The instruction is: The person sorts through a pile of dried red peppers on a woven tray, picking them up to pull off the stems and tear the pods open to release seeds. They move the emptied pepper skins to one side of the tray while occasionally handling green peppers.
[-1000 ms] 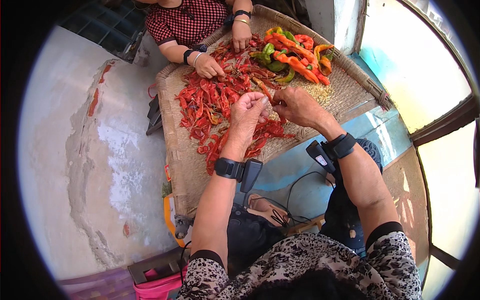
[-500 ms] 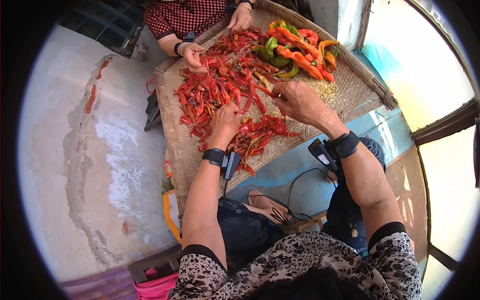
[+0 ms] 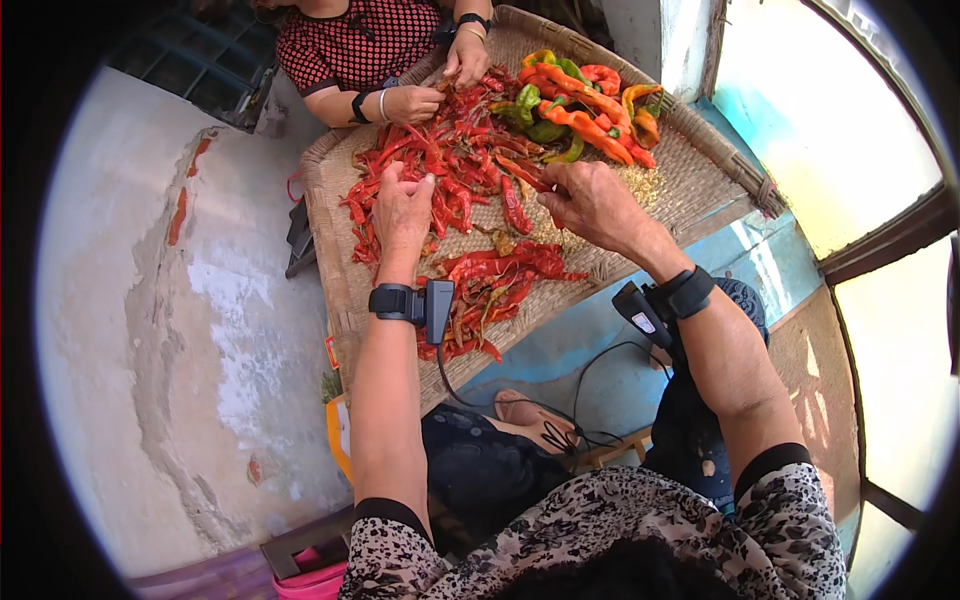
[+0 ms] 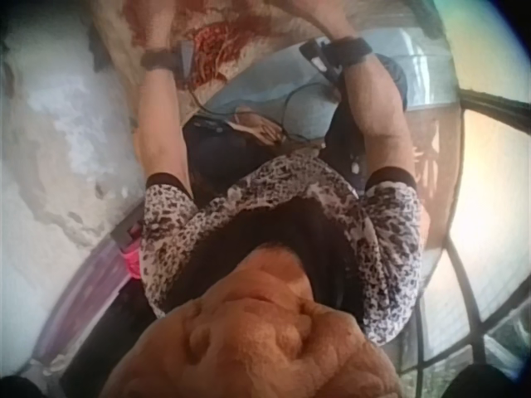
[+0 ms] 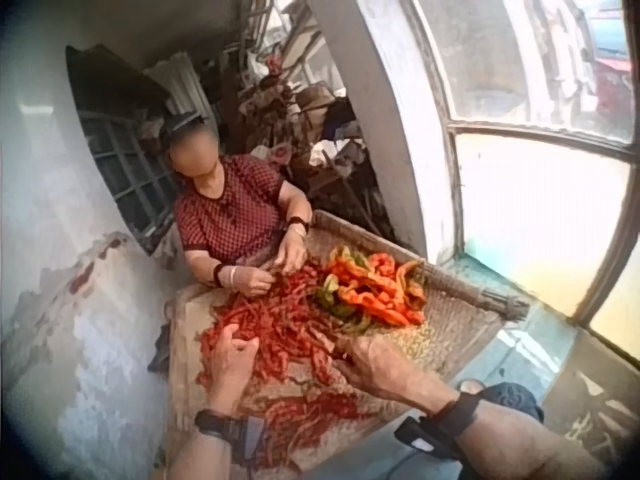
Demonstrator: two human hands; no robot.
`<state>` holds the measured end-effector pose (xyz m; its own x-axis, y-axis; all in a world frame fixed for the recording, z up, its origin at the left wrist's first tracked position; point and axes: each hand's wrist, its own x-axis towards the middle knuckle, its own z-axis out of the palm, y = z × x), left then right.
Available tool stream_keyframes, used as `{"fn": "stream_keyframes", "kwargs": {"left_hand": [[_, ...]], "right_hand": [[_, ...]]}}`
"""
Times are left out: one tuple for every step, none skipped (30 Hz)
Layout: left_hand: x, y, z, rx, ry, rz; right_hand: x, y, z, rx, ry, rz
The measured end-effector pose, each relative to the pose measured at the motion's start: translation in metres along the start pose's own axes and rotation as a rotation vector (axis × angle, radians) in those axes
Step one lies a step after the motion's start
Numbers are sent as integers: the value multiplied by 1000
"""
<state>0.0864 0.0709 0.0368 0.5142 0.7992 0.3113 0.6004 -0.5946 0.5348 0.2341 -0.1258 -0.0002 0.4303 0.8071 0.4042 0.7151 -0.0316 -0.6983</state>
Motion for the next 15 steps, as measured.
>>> {"fn": "stream_keyframes", "kwargs": {"left_hand": [[1,1,2,0,-1,5],[0,3,5,96,-80,13],[0,9,10,188,-158,22],[-7,17,22,198,-336,13],[-19,35,37,236,-461,11],[-26,37,53,334,-469,50],[-32,40,64,418,-472,61],[-35,35,74,420,-474,58],[-37,28,76,379,-448,70],[-35,21,79,338,-423,81],[-34,20,81,337,-424,87],[-32,18,82,242,-469,150],[-31,15,82,148,-515,210],[-31,17,80,148,-524,212],[-30,17,78,92,-523,261]], "right_hand": [[0,0,2,-41,-11,-10],[2,-2,2,-83,-21,-24],[2,-5,0,-52,-32,-6],[2,-6,0,-28,-42,17],[0,-2,0,-33,-27,22],[-1,-3,3,-30,-14,17],[-1,-7,3,-20,-14,3],[-2,-6,7,-39,4,-18],[-2,-9,10,-41,6,-29],[-2,-12,11,-42,8,-40],[-3,-14,9,-55,4,-21],[-3,-12,7,-56,8,-18],[-1,-9,7,-27,49,-42],[0,-7,4,1,88,-61],[1,-4,0,-44,102,-45]]}}
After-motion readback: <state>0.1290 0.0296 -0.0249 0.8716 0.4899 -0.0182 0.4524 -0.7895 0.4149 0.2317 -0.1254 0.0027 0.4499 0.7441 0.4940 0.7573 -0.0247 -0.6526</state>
